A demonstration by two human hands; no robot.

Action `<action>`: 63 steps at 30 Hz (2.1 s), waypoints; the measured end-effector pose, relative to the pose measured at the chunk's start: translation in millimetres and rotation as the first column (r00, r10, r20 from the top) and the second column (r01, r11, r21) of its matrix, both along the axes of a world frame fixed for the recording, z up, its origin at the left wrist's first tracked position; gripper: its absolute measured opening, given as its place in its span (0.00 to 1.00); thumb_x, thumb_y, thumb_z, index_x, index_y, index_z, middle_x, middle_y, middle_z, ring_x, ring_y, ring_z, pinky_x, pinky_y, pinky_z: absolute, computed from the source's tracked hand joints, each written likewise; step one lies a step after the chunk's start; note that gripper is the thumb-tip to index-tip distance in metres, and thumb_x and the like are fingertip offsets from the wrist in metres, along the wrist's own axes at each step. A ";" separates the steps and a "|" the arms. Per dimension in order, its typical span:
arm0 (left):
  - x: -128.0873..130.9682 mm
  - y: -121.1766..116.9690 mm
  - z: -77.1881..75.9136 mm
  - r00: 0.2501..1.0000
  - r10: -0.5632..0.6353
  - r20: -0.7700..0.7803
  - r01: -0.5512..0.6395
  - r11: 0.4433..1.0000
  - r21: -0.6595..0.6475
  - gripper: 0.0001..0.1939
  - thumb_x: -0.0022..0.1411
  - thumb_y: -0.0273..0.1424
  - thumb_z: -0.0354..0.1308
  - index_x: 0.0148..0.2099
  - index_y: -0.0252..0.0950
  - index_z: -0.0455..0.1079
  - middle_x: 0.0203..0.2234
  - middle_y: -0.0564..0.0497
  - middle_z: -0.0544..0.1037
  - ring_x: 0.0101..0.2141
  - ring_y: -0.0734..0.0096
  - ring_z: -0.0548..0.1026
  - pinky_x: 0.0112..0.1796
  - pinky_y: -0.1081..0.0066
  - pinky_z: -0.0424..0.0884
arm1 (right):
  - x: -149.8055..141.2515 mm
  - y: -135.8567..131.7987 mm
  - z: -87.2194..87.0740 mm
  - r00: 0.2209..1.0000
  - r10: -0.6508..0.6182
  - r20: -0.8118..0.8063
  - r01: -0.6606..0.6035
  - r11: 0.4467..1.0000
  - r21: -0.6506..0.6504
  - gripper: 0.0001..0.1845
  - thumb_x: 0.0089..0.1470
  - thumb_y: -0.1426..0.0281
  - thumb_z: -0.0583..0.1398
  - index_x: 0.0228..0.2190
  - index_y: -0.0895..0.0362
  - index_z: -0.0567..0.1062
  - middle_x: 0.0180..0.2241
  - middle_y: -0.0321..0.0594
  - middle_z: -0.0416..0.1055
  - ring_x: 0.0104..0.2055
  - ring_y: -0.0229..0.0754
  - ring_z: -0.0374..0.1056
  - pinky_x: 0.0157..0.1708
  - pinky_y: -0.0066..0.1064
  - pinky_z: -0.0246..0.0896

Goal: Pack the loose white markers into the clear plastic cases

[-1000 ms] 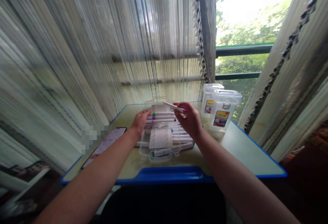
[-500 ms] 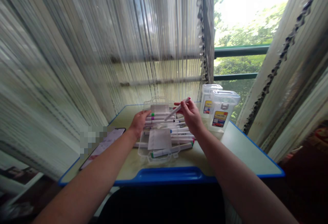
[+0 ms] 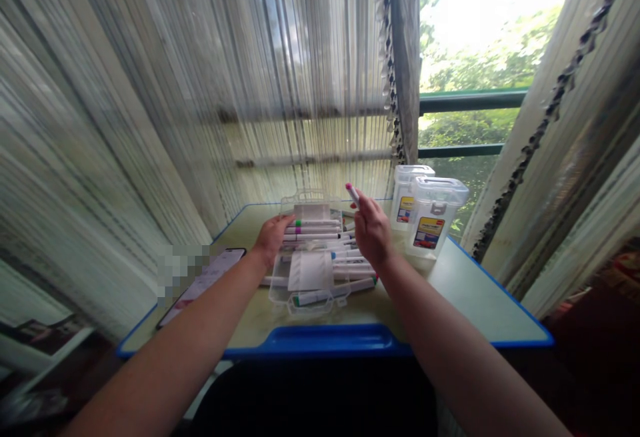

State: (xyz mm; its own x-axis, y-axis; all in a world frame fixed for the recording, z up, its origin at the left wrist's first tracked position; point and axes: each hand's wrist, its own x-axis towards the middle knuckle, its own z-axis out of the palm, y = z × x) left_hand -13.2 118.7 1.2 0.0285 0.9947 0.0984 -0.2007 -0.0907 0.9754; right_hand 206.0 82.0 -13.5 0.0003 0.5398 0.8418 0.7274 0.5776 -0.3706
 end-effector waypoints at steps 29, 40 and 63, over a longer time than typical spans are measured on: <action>1.1 1.6 -2.1 0.999 -0.030 -0.041 0.031 0.999 0.013 0.11 0.45 0.37 0.62 0.25 0.35 0.66 0.13 0.55 0.69 0.14 0.71 0.67 0.15 0.72 0.65 | -2.9 8.2 -1.8 0.969 0.019 0.248 -0.008 0.999 -0.044 0.14 0.52 0.76 0.54 0.38 0.53 0.75 0.40 0.44 0.74 0.44 0.48 0.66 0.45 0.41 0.63; 0.6 1.3 -2.4 0.998 -0.024 -0.053 0.024 1.000 0.006 0.13 0.45 0.39 0.63 0.27 0.34 0.67 0.14 0.55 0.69 0.14 0.72 0.68 0.15 0.72 0.66 | -3.5 7.8 -1.4 0.981 -0.111 0.157 0.115 0.993 -0.014 0.12 0.56 0.67 0.55 0.37 0.55 0.77 0.33 0.44 0.75 0.39 0.48 0.65 0.43 0.41 0.60; 0.0 3.2 -2.5 0.997 -0.019 -0.070 0.019 1.000 0.010 0.14 0.44 0.39 0.64 0.26 0.34 0.66 0.13 0.56 0.68 0.14 0.72 0.67 0.14 0.72 0.66 | -7.7 1.3 -0.9 0.976 -0.107 0.188 0.122 0.990 -0.073 0.15 0.51 0.71 0.57 0.41 0.55 0.77 0.26 0.39 0.77 0.24 0.40 0.71 0.26 0.30 0.62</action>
